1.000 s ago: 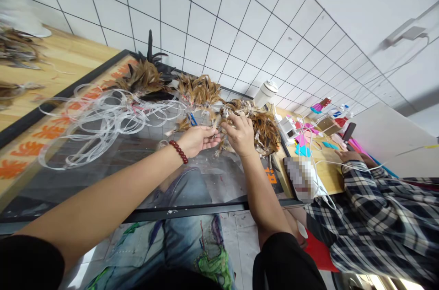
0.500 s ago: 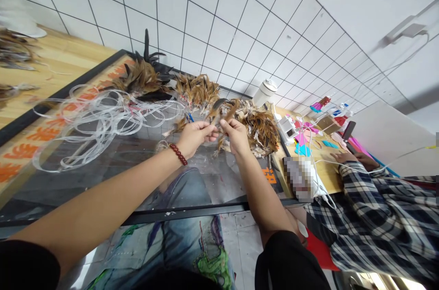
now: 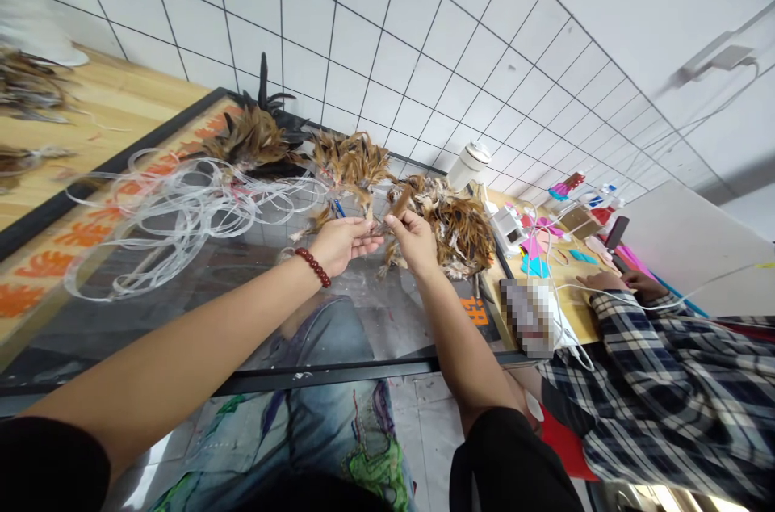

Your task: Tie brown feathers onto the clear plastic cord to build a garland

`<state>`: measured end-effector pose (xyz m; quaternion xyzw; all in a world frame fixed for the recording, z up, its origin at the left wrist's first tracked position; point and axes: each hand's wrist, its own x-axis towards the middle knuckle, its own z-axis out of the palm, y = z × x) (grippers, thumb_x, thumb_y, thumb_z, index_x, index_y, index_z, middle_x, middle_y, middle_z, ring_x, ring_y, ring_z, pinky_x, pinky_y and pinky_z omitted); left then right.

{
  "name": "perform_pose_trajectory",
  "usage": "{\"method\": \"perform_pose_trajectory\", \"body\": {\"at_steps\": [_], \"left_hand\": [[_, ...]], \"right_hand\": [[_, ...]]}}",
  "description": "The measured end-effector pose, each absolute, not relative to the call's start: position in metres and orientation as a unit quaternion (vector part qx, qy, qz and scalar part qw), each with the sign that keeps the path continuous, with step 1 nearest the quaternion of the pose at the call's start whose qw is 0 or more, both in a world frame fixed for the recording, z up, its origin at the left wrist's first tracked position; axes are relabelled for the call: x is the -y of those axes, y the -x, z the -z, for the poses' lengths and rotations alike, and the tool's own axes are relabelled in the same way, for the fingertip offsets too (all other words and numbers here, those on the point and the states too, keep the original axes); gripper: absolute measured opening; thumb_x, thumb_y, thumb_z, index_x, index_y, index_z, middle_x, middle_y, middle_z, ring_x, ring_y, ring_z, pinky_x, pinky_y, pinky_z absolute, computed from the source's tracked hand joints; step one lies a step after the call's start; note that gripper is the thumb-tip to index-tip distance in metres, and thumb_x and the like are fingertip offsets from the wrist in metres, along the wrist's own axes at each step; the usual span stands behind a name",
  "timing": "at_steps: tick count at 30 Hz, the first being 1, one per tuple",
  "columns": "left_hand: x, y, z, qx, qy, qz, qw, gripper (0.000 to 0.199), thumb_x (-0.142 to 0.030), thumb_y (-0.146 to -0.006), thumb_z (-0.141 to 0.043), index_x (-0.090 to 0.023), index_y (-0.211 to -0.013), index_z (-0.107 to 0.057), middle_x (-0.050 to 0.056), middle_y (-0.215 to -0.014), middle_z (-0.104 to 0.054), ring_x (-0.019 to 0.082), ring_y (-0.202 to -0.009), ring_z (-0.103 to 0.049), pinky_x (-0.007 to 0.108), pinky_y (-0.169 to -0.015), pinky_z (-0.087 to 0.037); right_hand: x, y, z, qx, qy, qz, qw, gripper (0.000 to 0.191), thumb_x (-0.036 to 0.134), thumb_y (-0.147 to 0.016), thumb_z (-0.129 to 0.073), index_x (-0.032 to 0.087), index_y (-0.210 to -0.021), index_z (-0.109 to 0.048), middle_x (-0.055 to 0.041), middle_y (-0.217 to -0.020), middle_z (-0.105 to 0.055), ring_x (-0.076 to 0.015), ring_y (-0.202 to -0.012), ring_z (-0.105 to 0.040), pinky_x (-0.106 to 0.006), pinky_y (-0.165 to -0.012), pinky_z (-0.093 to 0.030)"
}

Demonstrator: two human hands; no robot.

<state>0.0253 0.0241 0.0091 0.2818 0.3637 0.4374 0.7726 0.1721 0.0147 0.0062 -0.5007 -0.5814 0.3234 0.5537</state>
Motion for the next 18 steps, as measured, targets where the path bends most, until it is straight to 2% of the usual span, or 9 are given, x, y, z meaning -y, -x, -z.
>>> {"method": "perform_pose_trajectory", "body": {"at_steps": [6, 14, 18], "left_hand": [[-0.022, -0.025, -0.008, -0.355, -0.323, -0.399, 0.782, 0.007, -0.011, -0.083, -0.06, -0.006, -0.08, -0.064, 0.011, -0.075, -0.069, 0.012, -0.061, -0.067, 0.02, -0.057, -0.053], [-0.023, -0.026, -0.003, -0.34, -0.422, -0.376, 0.752, 0.017, -0.022, -0.069, -0.075, -0.009, -0.064, -0.064, 0.004, -0.057, -0.061, 0.011, -0.052, -0.059, 0.022, -0.052, -0.051], [-0.024, -0.027, 0.0, -0.36, -0.478, -0.395, 0.697, 0.018, -0.022, -0.07, -0.073, -0.01, -0.061, -0.064, 0.005, -0.058, -0.063, 0.011, -0.049, -0.058, 0.022, -0.05, -0.049]], "right_hand": [[-0.016, -0.171, -0.001, 0.58, 0.522, -0.268, 0.564, 0.023, 0.039, -0.077, -0.06, 0.018, -0.068, -0.054, 0.0048, -0.063, -0.046, -0.0096, -0.062, -0.04, -0.023, -0.063, -0.036], [-0.013, -0.166, -0.003, 0.593, 0.514, -0.305, 0.539, 0.027, 0.042, -0.075, -0.062, 0.019, -0.064, -0.054, 0.0038, -0.061, -0.051, -0.0103, -0.061, -0.045, -0.024, -0.063, -0.038], [-0.012, -0.168, -0.011, 0.541, 0.506, -0.306, 0.599, 0.025, 0.044, -0.073, -0.064, 0.019, -0.072, -0.059, 0.0028, -0.067, -0.053, -0.0102, -0.064, -0.045, -0.023, -0.063, -0.039]]}}
